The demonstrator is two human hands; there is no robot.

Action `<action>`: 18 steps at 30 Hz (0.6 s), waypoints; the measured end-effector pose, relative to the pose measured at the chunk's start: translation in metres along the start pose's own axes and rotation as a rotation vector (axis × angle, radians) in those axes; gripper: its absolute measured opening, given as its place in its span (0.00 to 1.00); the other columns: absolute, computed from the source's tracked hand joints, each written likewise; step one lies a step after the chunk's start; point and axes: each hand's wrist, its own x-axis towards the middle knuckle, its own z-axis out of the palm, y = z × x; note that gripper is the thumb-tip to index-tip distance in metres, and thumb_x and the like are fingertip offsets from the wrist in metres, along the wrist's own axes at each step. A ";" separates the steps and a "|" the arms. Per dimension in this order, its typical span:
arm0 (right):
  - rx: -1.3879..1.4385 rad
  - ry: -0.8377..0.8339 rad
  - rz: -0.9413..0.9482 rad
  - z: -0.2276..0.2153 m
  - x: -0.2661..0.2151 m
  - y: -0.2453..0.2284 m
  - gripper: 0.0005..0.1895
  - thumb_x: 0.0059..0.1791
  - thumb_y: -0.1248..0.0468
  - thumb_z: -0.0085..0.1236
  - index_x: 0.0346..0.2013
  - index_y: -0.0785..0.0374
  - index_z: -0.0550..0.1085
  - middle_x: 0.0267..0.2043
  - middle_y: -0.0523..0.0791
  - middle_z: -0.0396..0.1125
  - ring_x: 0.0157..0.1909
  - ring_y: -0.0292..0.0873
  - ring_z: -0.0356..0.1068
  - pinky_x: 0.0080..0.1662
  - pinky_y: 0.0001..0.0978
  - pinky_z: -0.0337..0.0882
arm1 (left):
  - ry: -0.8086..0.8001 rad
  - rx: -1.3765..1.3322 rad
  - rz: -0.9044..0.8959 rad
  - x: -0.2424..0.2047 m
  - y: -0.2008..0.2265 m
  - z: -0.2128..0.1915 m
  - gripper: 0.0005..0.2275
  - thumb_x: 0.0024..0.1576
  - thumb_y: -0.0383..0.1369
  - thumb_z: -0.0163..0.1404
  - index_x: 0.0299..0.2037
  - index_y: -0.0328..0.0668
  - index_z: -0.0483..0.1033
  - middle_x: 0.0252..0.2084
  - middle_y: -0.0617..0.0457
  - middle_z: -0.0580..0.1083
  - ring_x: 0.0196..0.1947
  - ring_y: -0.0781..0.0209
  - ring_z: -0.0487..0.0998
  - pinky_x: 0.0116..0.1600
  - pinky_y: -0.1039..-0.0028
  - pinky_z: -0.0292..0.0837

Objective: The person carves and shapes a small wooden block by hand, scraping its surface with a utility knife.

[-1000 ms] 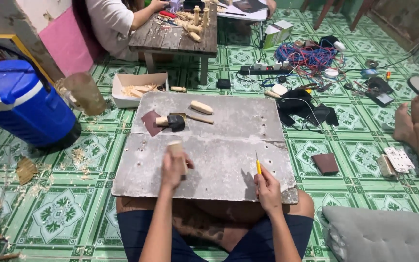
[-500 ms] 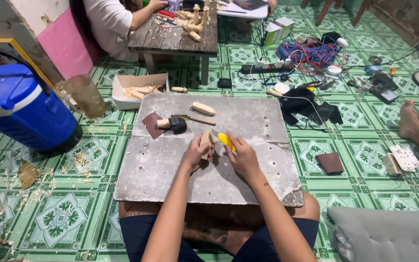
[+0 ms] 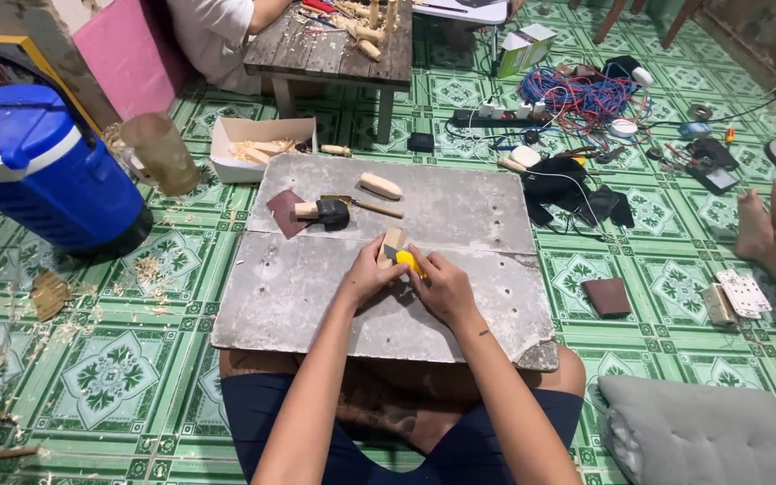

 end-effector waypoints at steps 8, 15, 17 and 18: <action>0.013 0.000 0.056 -0.004 0.000 -0.002 0.23 0.51 0.55 0.59 0.61 0.47 0.74 0.29 0.46 0.69 0.28 0.49 0.73 0.32 0.36 0.74 | 0.051 0.293 0.039 -0.008 0.006 0.004 0.32 0.49 0.33 0.67 0.65 0.36 0.70 0.53 0.37 0.76 0.50 0.54 0.75 0.55 0.62 0.73; 0.016 0.007 0.102 -0.005 0.001 -0.002 0.21 0.52 0.55 0.58 0.60 0.49 0.75 0.27 0.46 0.69 0.27 0.50 0.73 0.30 0.37 0.74 | 0.088 0.336 0.012 -0.016 0.027 0.012 0.30 0.50 0.36 0.66 0.64 0.40 0.72 0.54 0.41 0.77 0.54 0.54 0.77 0.59 0.64 0.71; 0.025 0.008 0.107 -0.006 0.001 -0.003 0.21 0.52 0.55 0.58 0.60 0.50 0.75 0.27 0.47 0.69 0.27 0.50 0.73 0.30 0.37 0.74 | 0.087 0.339 0.007 -0.014 0.022 0.009 0.31 0.50 0.36 0.66 0.64 0.40 0.72 0.55 0.40 0.77 0.54 0.54 0.77 0.59 0.64 0.71; 0.034 0.009 0.111 -0.006 0.001 -0.003 0.21 0.52 0.55 0.58 0.60 0.50 0.75 0.27 0.47 0.70 0.26 0.50 0.73 0.30 0.37 0.74 | 0.087 0.341 0.001 -0.013 0.019 0.008 0.31 0.50 0.37 0.66 0.65 0.41 0.72 0.55 0.39 0.77 0.55 0.53 0.77 0.59 0.63 0.70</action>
